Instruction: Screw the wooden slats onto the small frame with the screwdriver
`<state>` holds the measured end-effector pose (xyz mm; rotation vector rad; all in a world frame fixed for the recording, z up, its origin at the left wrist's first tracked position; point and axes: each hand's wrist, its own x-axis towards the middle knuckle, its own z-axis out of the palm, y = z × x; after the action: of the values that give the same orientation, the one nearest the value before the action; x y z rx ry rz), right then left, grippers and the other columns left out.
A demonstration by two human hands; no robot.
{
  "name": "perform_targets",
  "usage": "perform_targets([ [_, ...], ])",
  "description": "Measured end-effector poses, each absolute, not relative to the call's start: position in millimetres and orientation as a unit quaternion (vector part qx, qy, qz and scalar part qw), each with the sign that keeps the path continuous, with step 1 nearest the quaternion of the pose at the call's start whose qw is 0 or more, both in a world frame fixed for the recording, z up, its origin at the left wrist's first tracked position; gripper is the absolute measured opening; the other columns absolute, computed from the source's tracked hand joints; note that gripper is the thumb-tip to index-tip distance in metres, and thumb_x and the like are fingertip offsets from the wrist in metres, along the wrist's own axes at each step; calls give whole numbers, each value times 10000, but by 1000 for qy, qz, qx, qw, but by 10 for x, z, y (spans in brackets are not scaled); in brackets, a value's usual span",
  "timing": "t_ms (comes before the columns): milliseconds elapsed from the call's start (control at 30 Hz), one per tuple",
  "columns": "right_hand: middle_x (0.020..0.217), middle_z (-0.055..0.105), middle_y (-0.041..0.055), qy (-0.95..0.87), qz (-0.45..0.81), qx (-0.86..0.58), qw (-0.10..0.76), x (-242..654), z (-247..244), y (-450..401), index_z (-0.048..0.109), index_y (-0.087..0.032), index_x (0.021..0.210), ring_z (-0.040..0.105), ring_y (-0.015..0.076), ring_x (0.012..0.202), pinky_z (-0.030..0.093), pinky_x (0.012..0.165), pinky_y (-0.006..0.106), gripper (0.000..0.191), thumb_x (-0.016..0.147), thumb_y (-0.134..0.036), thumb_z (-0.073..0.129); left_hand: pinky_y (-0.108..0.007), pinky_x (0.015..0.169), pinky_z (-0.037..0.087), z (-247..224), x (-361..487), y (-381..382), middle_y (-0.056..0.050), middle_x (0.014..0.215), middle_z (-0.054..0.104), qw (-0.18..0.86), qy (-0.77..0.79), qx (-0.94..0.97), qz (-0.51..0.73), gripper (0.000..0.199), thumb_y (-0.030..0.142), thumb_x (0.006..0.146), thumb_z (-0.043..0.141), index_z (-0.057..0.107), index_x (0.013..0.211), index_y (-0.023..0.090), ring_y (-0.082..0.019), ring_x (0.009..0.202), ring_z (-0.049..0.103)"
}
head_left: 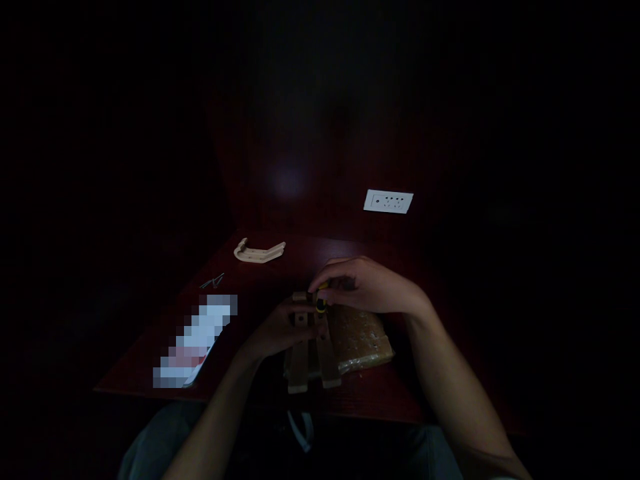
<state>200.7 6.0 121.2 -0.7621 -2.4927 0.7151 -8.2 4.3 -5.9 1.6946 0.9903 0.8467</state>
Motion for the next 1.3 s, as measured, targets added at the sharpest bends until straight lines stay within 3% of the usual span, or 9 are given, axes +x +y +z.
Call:
perform_targets([
  [167,1024,721,44,-897,279,-277,203,2032,1219,40,657,-200,1229,670,129,842,497,711,243,316,942,-174,527,-390,997,473,-26,-84,38,-57,1167,695,475,392,706,350,329,403,698,821,778,989,256,-277,1107,620],
  [467,985,717,45,-892,238,-314,222,2013,1230,58,709,-196,1082,657,138,828,494,713,252,209,897,-257,634,-410,1022,458,-50,-76,60,-61,1197,677,478,372,707,364,305,359,686,834,784,966,248,-268,1132,596],
  [733,1069,710,45,-901,250,-286,209,2025,1235,26,664,-211,1208,650,129,855,487,698,242,287,950,-239,541,-405,1005,467,-46,-74,51,-50,1128,701,481,376,704,364,308,345,688,830,778,983,274,-252,1102,610],
  [1000,974,713,40,-893,230,-306,237,2006,1203,63,718,-197,1044,652,138,828,485,706,253,183,893,-275,651,-381,974,486,-33,-71,49,-60,1153,690,485,390,701,348,323,360,689,829,775,981,234,-260,1093,617],
  [1300,1025,706,43,-902,234,-293,216,2061,1237,31,683,-212,1179,644,121,805,482,681,244,274,937,-209,556,-376,1003,471,-77,-70,71,-53,1207,654,476,371,710,364,293,341,696,827,770,966,243,-240,1123,598],
])
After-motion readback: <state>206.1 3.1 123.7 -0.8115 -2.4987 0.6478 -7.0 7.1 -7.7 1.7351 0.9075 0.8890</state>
